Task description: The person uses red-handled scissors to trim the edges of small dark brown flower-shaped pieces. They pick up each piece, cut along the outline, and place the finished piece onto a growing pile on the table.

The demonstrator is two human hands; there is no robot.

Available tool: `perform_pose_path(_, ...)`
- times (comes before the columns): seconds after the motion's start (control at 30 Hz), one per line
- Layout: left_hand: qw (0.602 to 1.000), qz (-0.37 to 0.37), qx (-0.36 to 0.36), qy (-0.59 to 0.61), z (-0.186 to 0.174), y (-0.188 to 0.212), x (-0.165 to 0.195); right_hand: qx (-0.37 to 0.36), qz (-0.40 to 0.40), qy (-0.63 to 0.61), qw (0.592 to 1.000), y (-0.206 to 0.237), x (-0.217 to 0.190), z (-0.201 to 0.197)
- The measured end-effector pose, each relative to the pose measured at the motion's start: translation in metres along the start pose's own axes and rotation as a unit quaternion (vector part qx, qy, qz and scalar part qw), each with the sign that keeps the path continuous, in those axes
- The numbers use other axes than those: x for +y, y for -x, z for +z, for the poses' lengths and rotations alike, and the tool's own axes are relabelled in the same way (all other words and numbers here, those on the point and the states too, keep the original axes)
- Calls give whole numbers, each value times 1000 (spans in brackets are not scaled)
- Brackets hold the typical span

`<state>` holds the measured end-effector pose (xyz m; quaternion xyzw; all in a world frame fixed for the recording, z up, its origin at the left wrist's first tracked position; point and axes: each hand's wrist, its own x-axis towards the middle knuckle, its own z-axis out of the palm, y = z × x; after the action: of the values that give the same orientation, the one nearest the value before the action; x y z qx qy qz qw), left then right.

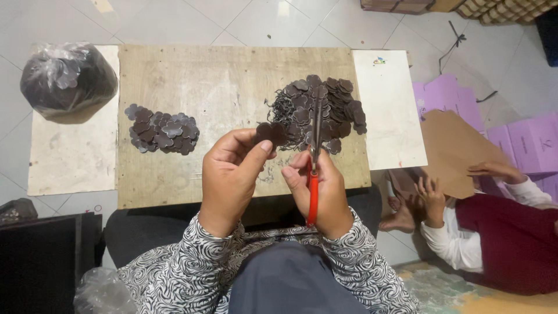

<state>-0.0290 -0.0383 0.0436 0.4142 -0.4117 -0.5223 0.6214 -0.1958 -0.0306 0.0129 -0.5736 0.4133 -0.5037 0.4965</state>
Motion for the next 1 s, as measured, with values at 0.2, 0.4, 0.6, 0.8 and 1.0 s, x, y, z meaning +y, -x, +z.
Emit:
perform_pose_path(0.2,1000,-20,9,6,0,-1,1,-73,0,26,997,1,1,-6)
perform_pose_path(0.4,999,-3,21,25,-1,-2,0,-202,32,-47,978,12,6,-5)
perform_pose_path(0.6,996,-78,-7,44,3,-3,4,-237,79,-29,968,15,6,-4)
perform_pose_path(0.8,991,-119,-4,66,5,-1,12,-241,28,-49,969,13,4,-2)
perform_pose_path(1.0,992,-91,-20,88,6,1,8,-242,25,-60,968,12,7,-1)
